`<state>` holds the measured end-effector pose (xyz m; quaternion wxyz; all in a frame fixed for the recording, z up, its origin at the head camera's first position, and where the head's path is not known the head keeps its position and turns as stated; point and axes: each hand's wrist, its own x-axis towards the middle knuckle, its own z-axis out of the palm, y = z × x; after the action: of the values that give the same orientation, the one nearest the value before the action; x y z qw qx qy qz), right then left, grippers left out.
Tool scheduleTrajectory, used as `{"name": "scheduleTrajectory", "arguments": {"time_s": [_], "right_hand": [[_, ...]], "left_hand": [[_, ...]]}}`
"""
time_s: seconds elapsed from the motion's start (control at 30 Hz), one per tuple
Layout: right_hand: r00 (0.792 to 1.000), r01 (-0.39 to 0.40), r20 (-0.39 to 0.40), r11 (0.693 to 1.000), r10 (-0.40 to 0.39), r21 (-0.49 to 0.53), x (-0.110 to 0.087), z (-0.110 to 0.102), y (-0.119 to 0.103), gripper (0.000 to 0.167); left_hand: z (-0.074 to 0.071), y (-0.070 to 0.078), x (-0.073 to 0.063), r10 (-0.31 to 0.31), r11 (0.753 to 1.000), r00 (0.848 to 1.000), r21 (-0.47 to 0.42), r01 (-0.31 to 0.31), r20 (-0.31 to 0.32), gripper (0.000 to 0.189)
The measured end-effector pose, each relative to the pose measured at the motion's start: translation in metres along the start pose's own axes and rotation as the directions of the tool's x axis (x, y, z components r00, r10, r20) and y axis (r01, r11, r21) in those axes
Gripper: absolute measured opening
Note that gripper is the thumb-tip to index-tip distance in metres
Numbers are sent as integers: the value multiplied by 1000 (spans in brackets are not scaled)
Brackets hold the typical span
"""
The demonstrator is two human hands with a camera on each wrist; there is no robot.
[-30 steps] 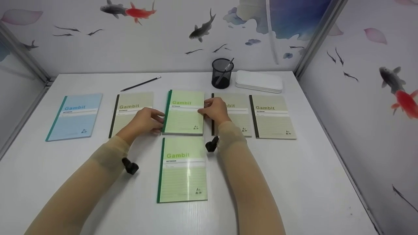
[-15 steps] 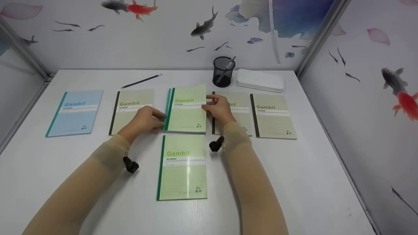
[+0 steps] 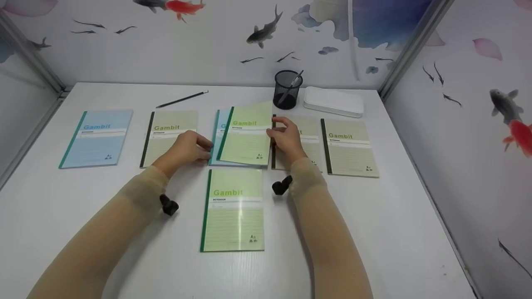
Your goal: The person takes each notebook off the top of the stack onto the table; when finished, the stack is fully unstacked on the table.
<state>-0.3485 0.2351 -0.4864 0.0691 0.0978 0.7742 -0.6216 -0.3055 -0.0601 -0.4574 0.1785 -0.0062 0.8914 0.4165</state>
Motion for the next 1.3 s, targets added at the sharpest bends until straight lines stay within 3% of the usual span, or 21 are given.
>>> {"name": "scheduleTrajectory", "arguments": {"time_s": [0.33,0.5,0.7,0.93,1.3], "right_hand": [[999,-37,-22,992,40,122,-15,-19,5,52],[998,-65,-5,978,67,199,-28,-36,5,56],[995,-103,29,955,99,279,-48,-59,5,57],[989,-145,77,958,130,246,-73,-79,5,59],[980,-130,170,978,102,163,-104,-104,17,51]], "left_hand": [[3,-1,-2,22,999,1000,42,-23,22,42],[6,-1,0,48,996,999,70,-49,8,41],[5,2,-2,36,996,999,80,-37,7,42],[1,5,-3,16,997,1000,71,-17,10,43],[1,5,-2,30,997,1000,65,-31,4,41]]}}
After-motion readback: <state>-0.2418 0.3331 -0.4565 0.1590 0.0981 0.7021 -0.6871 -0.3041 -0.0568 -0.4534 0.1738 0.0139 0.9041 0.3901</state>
